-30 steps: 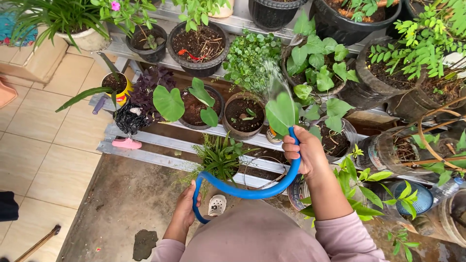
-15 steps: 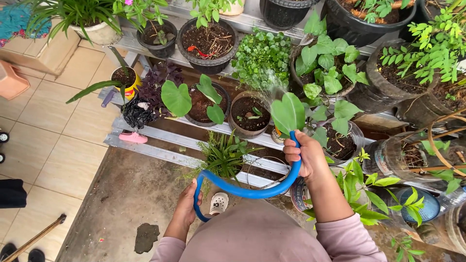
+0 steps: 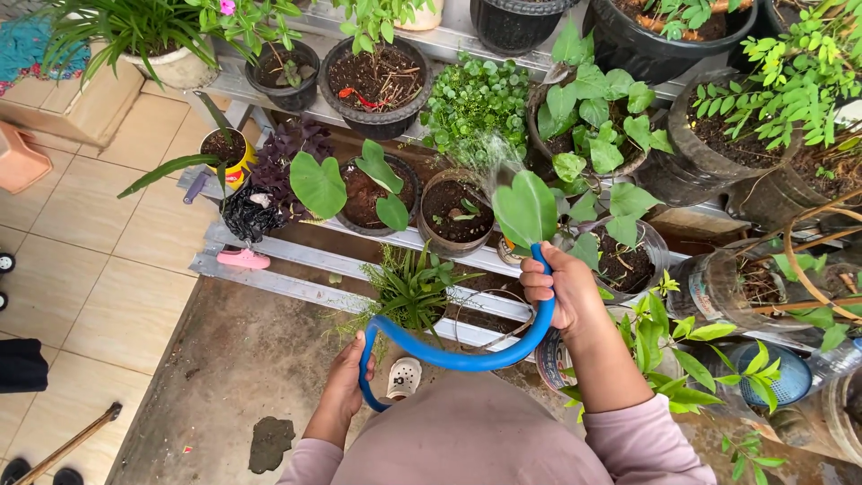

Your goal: Watering several potted plants on a shelf using a garden hose.

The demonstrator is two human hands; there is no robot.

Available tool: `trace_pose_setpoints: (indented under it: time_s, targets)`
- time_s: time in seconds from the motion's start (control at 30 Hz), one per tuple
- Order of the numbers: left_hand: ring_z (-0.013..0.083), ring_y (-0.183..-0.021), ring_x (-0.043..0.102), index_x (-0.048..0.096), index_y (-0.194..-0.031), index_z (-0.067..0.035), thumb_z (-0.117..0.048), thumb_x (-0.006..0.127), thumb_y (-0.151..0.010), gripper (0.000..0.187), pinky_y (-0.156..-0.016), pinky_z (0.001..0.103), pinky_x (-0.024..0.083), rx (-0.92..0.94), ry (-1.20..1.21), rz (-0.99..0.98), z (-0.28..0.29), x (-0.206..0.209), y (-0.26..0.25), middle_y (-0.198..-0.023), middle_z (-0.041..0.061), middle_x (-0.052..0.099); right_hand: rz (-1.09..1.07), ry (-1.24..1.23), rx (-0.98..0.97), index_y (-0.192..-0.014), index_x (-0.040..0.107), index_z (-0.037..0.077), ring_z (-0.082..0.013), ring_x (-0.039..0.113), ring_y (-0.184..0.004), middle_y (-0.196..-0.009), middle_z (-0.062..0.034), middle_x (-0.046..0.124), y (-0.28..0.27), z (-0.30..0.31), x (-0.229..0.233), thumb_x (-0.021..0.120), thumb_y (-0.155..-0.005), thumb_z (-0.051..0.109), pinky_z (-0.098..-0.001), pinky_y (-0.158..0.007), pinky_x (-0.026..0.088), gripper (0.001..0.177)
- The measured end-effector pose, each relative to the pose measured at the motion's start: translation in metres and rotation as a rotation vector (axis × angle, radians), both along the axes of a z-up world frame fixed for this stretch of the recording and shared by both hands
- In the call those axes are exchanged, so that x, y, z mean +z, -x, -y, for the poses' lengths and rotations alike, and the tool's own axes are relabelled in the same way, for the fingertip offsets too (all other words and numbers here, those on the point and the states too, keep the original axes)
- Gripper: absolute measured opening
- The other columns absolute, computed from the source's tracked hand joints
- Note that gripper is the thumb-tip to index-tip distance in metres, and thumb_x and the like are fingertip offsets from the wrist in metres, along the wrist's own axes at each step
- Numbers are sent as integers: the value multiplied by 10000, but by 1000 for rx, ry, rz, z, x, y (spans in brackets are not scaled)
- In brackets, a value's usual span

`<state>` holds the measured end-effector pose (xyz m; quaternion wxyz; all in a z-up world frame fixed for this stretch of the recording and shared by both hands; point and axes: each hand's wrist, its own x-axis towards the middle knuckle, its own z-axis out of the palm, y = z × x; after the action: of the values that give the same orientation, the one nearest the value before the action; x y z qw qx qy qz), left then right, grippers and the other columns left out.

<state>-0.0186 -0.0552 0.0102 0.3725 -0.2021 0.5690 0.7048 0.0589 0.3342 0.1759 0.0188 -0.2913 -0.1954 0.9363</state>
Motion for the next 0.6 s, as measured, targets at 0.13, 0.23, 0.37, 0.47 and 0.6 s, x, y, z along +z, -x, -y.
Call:
trace_pose_setpoints:
  time_s: [0.13,0.23,0.37,0.47,0.6]
  targets:
    - [128,-544,433,641,-925,-121,-528,640,-931,407,-525,269,367,-1,-6,-6,-1,-3,-1,-626,21,533,-14,6,4,-981,380,122,-61,409,-530,-774,-29,484,-2,-1,1,365,-1116,294,-182,-363,347,219]
    - [131,-542,434,626,-919,-121,-533,640,-936,413,-522,270,367,-2,-15,-8,-1,-3,-1,-626,22,533,-10,27,4,-979,382,125,-62,411,-529,-770,-26,483,-2,-2,-1,363,-1114,302,-184,-360,348,223]
    - [129,-540,431,636,-925,-134,-536,635,-931,402,-521,267,362,-4,-5,-6,0,-3,0,-626,17,531,-10,37,0,-988,385,112,-64,407,-527,-770,-28,483,-1,-4,-5,366,-1113,309,-186,-361,348,234]
    - [129,-542,434,634,-926,-134,-534,639,-933,400,-522,268,364,2,-9,-9,1,-1,-1,-628,18,533,-19,9,4,-997,389,120,-59,403,-529,-771,-25,475,0,-1,1,374,-1112,292,-182,-364,345,208]
    - [128,-543,438,637,-926,-129,-533,640,-928,404,-522,266,368,4,-12,-9,1,-2,-1,-629,20,537,-51,-37,0,-995,384,128,-52,391,-521,-766,-16,464,4,-5,10,391,-1113,284,-180,-366,344,195]
